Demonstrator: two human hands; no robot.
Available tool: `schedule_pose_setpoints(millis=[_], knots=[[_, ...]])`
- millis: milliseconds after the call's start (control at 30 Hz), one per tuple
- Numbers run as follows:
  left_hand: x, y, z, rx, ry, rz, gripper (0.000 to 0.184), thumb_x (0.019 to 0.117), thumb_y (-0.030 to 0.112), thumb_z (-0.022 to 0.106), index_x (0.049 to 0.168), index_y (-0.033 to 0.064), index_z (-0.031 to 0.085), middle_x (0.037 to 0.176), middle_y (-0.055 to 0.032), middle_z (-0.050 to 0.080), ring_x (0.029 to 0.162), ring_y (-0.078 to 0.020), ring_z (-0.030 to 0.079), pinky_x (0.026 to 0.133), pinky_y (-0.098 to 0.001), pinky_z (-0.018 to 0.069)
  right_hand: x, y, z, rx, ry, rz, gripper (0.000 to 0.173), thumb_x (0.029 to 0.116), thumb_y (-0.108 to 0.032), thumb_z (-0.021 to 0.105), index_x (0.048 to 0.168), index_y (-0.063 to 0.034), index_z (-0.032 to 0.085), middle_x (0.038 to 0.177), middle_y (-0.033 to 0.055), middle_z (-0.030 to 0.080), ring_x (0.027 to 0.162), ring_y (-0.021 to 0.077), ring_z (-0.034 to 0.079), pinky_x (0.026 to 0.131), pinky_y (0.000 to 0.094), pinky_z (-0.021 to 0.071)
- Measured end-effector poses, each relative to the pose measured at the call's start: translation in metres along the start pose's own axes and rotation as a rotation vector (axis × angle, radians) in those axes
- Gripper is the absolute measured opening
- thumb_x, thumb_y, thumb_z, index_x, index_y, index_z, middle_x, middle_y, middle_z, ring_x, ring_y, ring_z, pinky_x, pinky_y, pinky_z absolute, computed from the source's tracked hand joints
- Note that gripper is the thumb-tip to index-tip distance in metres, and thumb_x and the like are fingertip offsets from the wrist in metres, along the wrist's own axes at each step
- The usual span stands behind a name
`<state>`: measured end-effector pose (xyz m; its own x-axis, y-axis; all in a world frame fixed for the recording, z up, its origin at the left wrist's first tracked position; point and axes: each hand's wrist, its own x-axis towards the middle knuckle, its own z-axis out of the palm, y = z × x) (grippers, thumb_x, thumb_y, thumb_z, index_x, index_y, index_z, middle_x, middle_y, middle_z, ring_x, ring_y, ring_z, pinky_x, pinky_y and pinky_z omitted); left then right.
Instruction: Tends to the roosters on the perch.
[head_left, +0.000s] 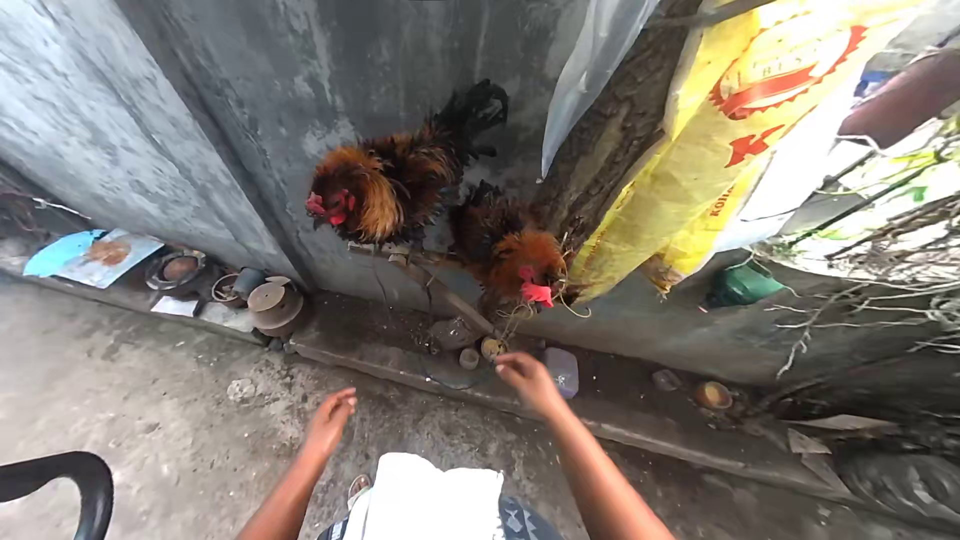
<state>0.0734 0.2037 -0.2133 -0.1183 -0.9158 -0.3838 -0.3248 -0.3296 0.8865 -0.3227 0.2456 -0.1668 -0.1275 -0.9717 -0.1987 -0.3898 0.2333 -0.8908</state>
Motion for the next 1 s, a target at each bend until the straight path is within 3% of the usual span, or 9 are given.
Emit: schedule_pose_setpoints(millis=[100,267,567,633,700,733,800,900,1000], knots=[[-0.029,-0.037,0.011,-0.031,-0.079,-0.105,0.039,0.1077,0.017,0.048,0.140,-0.0051,0.053,0.133,-0.0269,0.061,0.117,-0.0340,0.063,0.100,-0.0474,0.0518,0.000,0.004,0.056,-0.112,-0.352,0.081,0.034,0.1024,-0.013,0.063,0.131,0.0047,0.063,0.127,0.0226,0.067,0.117,0.0294,0.066,0.106,0.0441,0.0517],[-0.064,-0.073,0.019,-0.059,-0.158,-0.164,0.038,0.1066,0.013,0.050,0.138,-0.0081,0.054,0.135,-0.0288,0.059,0.119,-0.0342,0.064,0.103,-0.0448,0.0511,-0.018,0.013,0.129,-0.390,-0.931,0.078,0.045,0.1046,-0.022,0.062,0.144,0.0000,0.056,0.138,0.0257,0.061,0.126,0.0394,0.061,0.111,0.0543,0.0451],[-0.107,-0.088,-0.014,-0.119,-0.150,-0.208,0.039,0.1073,0.018,0.050,0.141,-0.0018,0.053,0.136,-0.0235,0.060,0.119,-0.0303,0.063,0.100,-0.0440,0.0526,-0.075,0.026,0.187,-0.502,-0.982,0.097,0.045,0.1049,-0.026,0.061,0.142,-0.0013,0.058,0.135,0.0235,0.063,0.124,0.0388,0.063,0.110,0.0559,0.0456],[-0.127,-0.102,-0.031,-0.131,-0.117,-0.220,0.039,0.1074,0.017,0.050,0.142,-0.0016,0.053,0.137,-0.0233,0.059,0.119,-0.0297,0.063,0.100,-0.0436,0.0525,-0.091,0.020,0.206,-0.471,-0.922,0.124,0.053,0.1040,-0.023,0.063,0.150,-0.0015,0.049,0.133,0.0235,0.064,0.120,0.0396,0.065,0.108,0.0575,0.0470],[-0.156,-0.128,-0.051,-0.145,-0.083,-0.267,0.038,0.1078,0.017,0.049,0.142,-0.0007,0.053,0.136,-0.0232,0.060,0.119,-0.0298,0.063,0.100,-0.0443,0.0522,-0.106,0.000,0.221,-0.392,-0.711,0.153,0.072,0.1034,-0.023,0.062,0.164,-0.0083,0.026,0.127,0.0208,0.069,0.110,0.0360,0.071,0.101,0.0564,0.0537],[-0.173,-0.143,-0.061,-0.154,-0.065,-0.298,0.038,0.1080,0.016,0.049,0.142,-0.0008,0.052,0.135,-0.0239,0.060,0.119,-0.0307,0.063,0.099,-0.0449,0.0521,-0.109,-0.016,0.224,-0.351,-0.600,0.149,0.078,0.1040,-0.023,0.061,0.166,-0.0109,0.015,0.124,0.0190,0.069,0.104,0.0330,0.072,0.097,0.0537,0.0562],[-0.210,-0.177,-0.081,-0.167,-0.020,-0.368,0.039,0.1083,0.016,0.048,0.143,-0.0022,0.051,0.134,-0.0265,0.060,0.118,-0.0334,0.063,0.098,-0.0473,0.0516,-0.105,-0.043,0.227,-0.283,-0.410,0.086,0.082,0.1042,-0.022,0.060,0.167,-0.0093,0.008,0.122,0.0180,0.069,0.098,0.0285,0.073,0.092,0.0481,0.0585],[-0.269,-0.236,-0.107,-0.138,0.042,-0.513,0.041,0.1091,0.018,0.047,0.143,-0.0050,0.050,0.134,-0.0287,0.059,0.118,-0.0354,0.062,0.098,-0.0509,0.0505,-0.094,-0.066,0.224,-0.263,-0.238,-0.001,0.075,0.1049,-0.021,0.060,0.164,-0.0033,0.017,0.130,0.0192,0.066,0.103,0.0263,0.071,0.094,0.0425,0.0584],[-0.308,-0.327,-0.127,-0.126,0.026,-0.730,0.043,0.1111,0.021,0.045,0.146,-0.0040,0.047,0.141,-0.0271,0.056,0.126,-0.0349,0.058,0.107,-0.0512,0.0467,-0.091,-0.070,0.204,-0.184,0.091,-0.125,0.054,0.1025,-0.016,0.064,0.151,0.0015,0.047,0.129,0.0236,0.065,0.111,0.0310,0.069,0.097,0.0441,0.0572]])
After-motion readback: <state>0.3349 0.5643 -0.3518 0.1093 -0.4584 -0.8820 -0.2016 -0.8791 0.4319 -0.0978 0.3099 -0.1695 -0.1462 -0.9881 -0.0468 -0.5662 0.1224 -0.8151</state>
